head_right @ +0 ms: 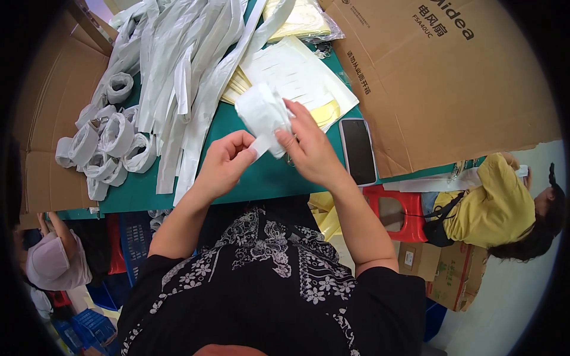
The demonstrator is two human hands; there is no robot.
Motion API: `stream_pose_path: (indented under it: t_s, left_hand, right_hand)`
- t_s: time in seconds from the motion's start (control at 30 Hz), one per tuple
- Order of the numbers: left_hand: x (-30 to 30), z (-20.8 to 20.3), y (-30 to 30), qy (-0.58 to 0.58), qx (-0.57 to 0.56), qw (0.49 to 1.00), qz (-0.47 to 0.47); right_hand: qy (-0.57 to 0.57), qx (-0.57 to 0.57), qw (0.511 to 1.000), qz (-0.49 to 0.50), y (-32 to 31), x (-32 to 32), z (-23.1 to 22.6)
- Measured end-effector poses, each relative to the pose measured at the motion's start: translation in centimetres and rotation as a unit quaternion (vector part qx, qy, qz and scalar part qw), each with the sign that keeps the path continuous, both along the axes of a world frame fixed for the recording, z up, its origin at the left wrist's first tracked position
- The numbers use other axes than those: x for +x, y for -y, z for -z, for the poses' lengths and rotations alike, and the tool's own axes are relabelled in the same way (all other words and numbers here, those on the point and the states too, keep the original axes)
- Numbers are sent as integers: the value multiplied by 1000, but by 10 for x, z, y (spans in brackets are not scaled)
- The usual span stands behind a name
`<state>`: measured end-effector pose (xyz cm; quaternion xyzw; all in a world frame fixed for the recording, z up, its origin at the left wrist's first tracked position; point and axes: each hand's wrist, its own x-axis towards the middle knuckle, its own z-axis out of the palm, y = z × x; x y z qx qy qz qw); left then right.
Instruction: Rolling up fabric straps into neat coils and placing each coiled strap into a plastic packaging bag.
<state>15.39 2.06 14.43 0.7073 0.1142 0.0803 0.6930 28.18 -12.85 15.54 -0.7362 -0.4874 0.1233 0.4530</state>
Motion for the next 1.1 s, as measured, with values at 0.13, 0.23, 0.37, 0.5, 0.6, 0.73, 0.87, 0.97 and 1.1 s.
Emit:
stream_pose_path:
  t_s: [0.13,0.23,0.37,0.5,0.6,0.73,0.87,0.97,1.1]
  left_hand:
    - [-6,9,-3,-6,87,996,-13]
    - [-12,4,-7,-58,111,992,-5]
    - [-15,7,-15,-73,121,990,-10]
    - [-18,-9,-18,-146,52,988,4]
    - [-20,-7,-17,-172,-7,985,-4]
    - [-20,5,-14,-131,-35,990,-28]
    - [-20,15,-18,-120,-40,991,-54]
    - [-21,10,-20,-148,-31,988,-39]
    - [-21,20,-21,-103,-48,993,-11]
  right_hand:
    - [1,-9,1000,-24,2,-13,10]
    - [6,-11,1000,-22,1,-17,17]
    - [-18,-12,999,-33,-5,-24,16]
    - [-13,3,998,-59,-9,-25,19]
    - [79,7,995,-68,-9,-31,17]
    - [36,50,998,-12,-16,-40,27]
    - [26,49,998,-31,-17,-42,22]
    - [80,20,996,-45,-17,-40,24]
    - [98,-4,993,-60,-20,-42,27]
